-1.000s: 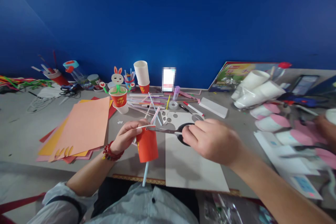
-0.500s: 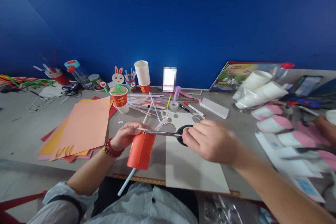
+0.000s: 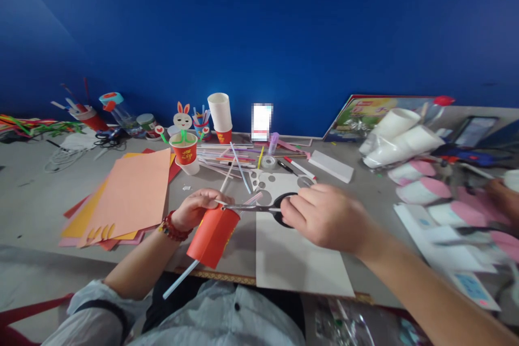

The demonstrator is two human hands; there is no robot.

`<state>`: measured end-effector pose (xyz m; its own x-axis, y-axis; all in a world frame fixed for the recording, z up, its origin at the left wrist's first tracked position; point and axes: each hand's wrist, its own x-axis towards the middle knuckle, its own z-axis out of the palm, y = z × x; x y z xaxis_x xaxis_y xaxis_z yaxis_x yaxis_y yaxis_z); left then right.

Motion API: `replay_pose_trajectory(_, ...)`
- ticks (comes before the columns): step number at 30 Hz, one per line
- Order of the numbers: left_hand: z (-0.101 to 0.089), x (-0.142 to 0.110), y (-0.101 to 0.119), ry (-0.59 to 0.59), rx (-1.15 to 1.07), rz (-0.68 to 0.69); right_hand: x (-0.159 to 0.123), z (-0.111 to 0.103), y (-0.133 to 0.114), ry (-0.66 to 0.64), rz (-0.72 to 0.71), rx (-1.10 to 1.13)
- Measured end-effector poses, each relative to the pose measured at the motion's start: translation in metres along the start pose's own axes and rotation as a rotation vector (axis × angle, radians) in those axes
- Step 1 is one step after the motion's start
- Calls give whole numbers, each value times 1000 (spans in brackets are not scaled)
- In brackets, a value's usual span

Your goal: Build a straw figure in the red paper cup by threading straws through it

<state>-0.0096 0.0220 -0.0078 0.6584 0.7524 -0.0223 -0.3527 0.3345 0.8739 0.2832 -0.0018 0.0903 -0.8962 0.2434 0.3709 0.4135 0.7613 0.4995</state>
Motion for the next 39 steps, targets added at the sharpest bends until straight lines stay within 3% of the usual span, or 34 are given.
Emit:
replay_pose_trajectory(14,-10,-1,-4,-52,-56,-191,0,0,1,-31,-77,19)
replay_pose_trajectory(31,-10,-1,-2,-78,-14,-276,0,3,1,-97,-56,142)
replay_pose_trajectory(34,-10,-2,-1,-100,17,-252,-3,5,2,-183,10,305)
replay_pose_trajectory(39,-8,-2,3,-98,104,-164,-10,6,-2,-259,266,619)
